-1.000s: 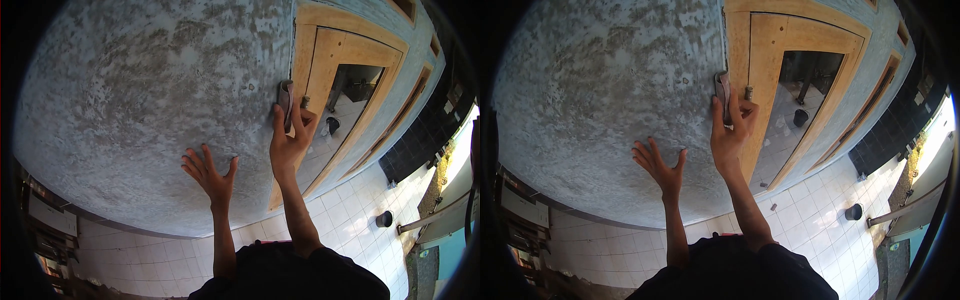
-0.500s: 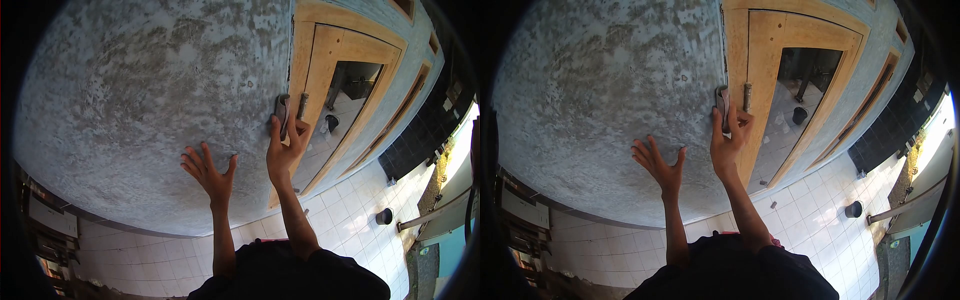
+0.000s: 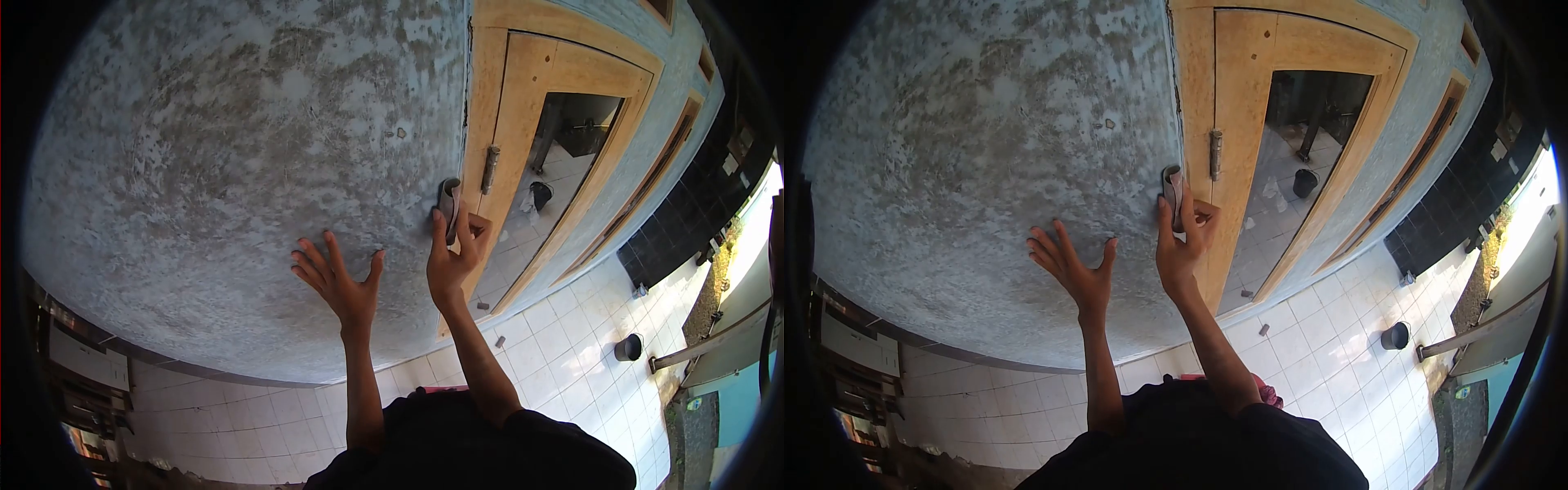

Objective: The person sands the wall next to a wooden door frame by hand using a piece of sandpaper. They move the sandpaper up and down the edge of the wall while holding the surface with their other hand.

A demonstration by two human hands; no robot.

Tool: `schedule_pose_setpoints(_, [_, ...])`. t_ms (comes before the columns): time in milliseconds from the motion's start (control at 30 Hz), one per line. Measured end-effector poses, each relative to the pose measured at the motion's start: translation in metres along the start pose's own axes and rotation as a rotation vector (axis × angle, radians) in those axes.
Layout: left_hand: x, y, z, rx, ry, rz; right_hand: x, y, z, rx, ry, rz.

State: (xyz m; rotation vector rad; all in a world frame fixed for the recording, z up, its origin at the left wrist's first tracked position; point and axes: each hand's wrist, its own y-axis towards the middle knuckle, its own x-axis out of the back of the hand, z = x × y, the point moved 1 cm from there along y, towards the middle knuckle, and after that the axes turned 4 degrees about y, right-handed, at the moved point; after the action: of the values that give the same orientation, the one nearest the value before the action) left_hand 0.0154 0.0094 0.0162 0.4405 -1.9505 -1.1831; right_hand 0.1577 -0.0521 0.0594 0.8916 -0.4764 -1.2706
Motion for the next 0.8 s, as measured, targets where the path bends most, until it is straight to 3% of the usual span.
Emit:
schedule_pose_setpoints(233, [0.001, 0.002, -0.001, -0.008, 0.006, -0.003, -0.005, 0.027, 0.012, 0.016, -0.001, -0.01])
schedule_pose_setpoints(367, [0.002, 0.003, -0.002, -0.01, 0.006, -0.006, -0.003, -0.011, -0.013, -0.028, 0.014, 0.009])
schedule_pose_setpoints(433, [0.003, 0.003, -0.003, -0.008, 0.002, -0.001, -0.003, -0.039, -0.034, 0.075, -0.03, 0.05])
schedule_pose_setpoints(633, [0.002, 0.002, -0.002, 0.004, -0.009, -0.002, -0.013, -0.01, -0.009, 0.084, 0.028, 0.022])
schedule_pose_setpoints(800, [0.004, 0.001, -0.002, -0.013, 0.006, 0.01, -0.001, -0.033, -0.029, 0.109, -0.001, 0.069])
